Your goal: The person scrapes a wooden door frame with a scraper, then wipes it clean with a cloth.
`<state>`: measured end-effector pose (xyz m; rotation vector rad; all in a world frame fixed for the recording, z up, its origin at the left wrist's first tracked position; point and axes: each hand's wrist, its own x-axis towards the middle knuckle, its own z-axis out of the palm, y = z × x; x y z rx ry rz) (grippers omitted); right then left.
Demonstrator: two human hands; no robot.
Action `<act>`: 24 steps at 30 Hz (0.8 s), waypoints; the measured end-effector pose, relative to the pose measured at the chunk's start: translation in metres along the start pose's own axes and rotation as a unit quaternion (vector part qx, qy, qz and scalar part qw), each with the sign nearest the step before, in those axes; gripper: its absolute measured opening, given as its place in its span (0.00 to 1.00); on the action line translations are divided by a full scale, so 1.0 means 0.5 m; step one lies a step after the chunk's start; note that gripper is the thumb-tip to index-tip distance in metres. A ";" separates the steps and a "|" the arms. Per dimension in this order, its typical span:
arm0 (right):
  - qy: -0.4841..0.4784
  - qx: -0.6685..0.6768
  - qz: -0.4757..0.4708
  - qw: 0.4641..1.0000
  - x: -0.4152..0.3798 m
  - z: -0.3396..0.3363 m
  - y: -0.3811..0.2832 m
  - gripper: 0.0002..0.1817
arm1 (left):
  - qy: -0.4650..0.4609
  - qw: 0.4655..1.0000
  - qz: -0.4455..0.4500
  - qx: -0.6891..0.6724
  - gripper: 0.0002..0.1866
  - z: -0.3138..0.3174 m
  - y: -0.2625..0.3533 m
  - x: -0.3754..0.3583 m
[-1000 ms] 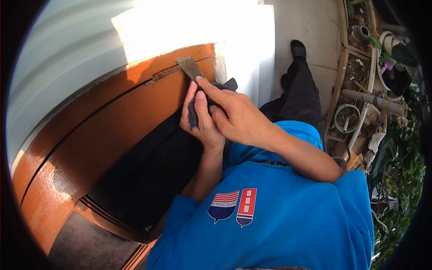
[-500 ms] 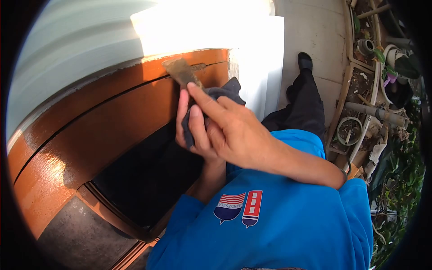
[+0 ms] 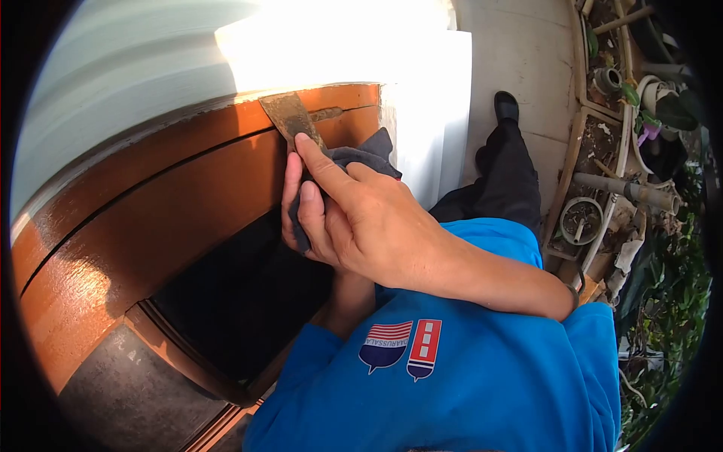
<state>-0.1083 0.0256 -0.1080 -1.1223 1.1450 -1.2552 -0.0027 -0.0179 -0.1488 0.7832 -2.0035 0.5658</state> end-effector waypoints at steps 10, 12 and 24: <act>-0.003 0.021 -0.013 1.000 -0.003 -0.001 -0.007 0.31 | 0.027 0.999 0.012 0.016 0.17 0.012 -0.001 0.009; -0.006 0.016 -0.021 1.000 0.002 -0.003 -0.008 0.31 | 0.033 0.999 0.012 0.017 0.17 0.008 -0.003 0.013; 0.000 0.052 -0.042 0.998 0.009 0.003 -0.013 0.31 | 0.046 0.998 0.007 0.036 0.17 0.007 0.003 0.020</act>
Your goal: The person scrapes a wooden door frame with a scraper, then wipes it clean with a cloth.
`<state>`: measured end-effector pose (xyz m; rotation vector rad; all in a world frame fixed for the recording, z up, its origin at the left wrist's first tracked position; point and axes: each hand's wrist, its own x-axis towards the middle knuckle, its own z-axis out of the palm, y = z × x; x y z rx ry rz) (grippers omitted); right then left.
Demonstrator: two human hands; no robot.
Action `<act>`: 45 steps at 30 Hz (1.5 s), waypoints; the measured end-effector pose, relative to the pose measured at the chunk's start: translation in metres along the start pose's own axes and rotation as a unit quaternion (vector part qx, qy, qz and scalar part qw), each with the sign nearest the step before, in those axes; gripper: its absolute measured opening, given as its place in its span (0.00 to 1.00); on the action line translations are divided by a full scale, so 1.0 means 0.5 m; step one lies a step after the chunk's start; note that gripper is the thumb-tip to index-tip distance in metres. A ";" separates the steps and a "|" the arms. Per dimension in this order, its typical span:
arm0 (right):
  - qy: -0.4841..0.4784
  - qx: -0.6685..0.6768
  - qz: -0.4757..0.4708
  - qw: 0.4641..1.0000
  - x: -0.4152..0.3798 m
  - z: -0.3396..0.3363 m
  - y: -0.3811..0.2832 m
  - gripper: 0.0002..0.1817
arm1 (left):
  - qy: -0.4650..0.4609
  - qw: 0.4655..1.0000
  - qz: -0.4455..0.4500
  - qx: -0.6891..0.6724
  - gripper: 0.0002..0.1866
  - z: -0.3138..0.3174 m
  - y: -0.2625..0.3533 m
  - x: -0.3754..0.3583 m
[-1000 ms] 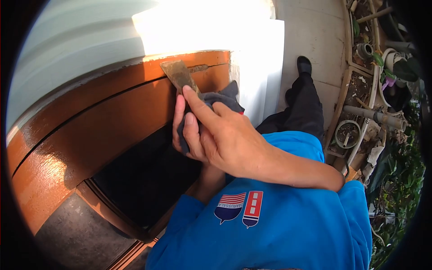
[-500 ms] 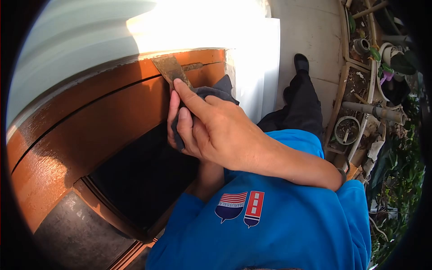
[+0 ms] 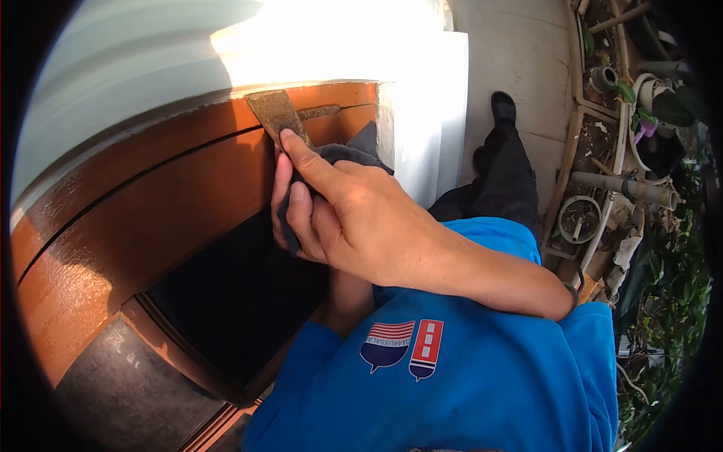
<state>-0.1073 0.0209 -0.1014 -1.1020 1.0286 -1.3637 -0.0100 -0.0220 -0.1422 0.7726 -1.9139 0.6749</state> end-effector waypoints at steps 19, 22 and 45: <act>0.020 -0.001 -0.040 0.999 0.001 0.012 -0.006 0.33 | 0.029 0.999 0.013 0.013 0.17 0.000 -0.008 0.013; 0.016 0.008 -0.031 0.999 0.004 0.009 -0.015 0.34 | 0.037 0.999 0.009 0.010 0.17 0.004 -0.007 0.012; 0.000 0.018 -0.043 0.999 0.006 0.005 -0.017 0.34 | 0.049 0.998 -0.001 0.032 0.16 -0.006 -0.002 0.014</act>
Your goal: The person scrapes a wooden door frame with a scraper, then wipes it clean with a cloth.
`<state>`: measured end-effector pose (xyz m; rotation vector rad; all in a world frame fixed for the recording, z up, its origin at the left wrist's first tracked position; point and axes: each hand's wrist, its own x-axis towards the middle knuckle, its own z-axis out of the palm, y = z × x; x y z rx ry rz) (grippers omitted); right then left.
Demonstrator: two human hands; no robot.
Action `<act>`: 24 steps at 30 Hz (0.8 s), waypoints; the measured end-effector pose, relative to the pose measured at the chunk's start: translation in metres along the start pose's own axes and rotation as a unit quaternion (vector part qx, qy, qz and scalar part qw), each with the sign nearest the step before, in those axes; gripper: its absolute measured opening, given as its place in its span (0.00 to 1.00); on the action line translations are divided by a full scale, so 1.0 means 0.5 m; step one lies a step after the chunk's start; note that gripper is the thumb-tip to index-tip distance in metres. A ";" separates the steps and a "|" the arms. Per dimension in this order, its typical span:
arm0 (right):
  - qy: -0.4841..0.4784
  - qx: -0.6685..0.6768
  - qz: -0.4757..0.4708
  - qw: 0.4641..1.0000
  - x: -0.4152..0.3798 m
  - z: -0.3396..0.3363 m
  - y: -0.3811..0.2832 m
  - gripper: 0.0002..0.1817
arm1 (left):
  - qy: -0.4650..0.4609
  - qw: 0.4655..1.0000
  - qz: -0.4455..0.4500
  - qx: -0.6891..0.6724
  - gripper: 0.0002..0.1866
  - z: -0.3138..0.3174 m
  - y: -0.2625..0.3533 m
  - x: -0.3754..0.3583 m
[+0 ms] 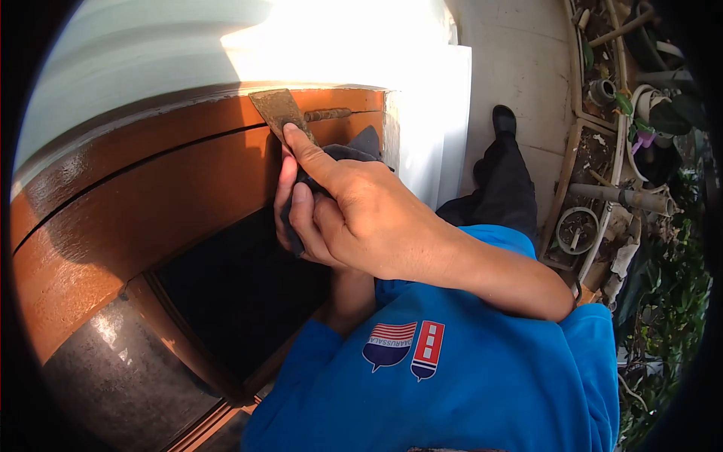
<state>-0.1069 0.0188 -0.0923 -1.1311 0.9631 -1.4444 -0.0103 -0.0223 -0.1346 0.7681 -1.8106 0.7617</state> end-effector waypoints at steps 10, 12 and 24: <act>-0.044 0.024 0.025 0.998 0.008 -0.017 -0.021 0.36 | 0.016 1.000 0.003 0.013 0.16 0.005 -0.002 0.011; -0.044 0.006 0.014 0.999 0.007 -0.014 -0.028 0.37 | 0.022 1.000 -0.001 0.010 0.16 0.008 -0.002 0.012; -0.046 0.019 0.028 0.998 0.015 -0.002 -0.018 0.37 | 0.027 0.999 -0.004 0.019 0.16 0.005 -0.006 0.019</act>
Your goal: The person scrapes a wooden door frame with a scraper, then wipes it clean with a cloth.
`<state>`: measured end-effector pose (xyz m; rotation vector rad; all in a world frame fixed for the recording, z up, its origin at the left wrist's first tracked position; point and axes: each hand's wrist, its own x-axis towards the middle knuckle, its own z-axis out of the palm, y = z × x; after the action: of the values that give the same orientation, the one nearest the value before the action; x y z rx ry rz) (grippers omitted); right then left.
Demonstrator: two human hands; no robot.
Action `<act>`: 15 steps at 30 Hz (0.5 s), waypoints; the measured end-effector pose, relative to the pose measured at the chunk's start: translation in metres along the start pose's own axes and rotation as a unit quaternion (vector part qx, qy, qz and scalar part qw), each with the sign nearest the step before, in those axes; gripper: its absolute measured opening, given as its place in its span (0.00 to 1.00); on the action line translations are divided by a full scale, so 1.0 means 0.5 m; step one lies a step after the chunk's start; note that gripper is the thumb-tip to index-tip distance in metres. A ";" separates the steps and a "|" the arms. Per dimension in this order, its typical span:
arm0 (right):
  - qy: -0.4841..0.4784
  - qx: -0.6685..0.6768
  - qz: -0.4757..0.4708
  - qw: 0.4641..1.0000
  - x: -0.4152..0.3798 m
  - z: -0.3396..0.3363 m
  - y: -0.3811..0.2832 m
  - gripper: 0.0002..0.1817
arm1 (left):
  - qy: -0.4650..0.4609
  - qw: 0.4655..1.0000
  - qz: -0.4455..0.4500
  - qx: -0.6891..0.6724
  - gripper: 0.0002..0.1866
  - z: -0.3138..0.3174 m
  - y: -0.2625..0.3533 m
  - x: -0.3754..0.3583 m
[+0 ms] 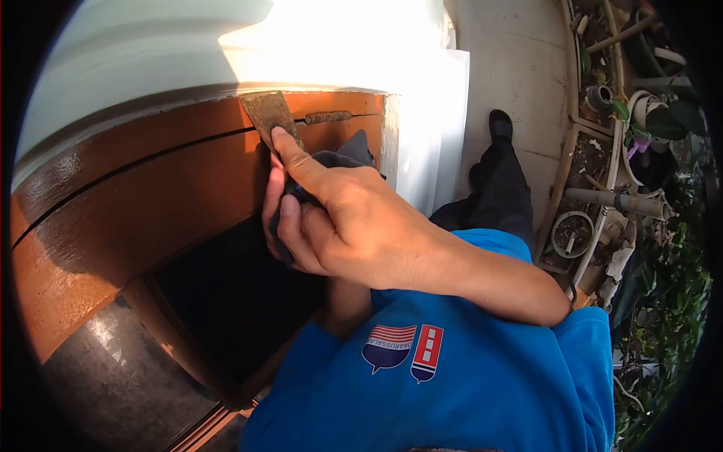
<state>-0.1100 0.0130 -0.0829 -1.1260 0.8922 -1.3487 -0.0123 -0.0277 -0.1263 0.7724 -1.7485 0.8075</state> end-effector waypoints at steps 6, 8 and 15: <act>0.041 -0.009 -0.051 0.998 -0.003 0.010 0.001 0.37 | 0.010 1.000 -0.007 0.001 0.16 -0.003 0.003 0.002; -0.003 0.021 0.002 1.000 -0.001 -0.001 -0.007 0.37 | 0.010 1.000 -0.005 0.005 0.16 -0.004 0.001 0.004; 0.011 -0.031 -0.023 0.999 0.000 0.008 -0.022 0.37 | 0.026 0.999 -0.017 0.009 0.16 -0.003 0.004 0.011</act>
<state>-0.1092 0.0148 -0.0712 -1.1877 0.9343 -1.3807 -0.0150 -0.0261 -0.1210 0.7853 -1.6798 0.8134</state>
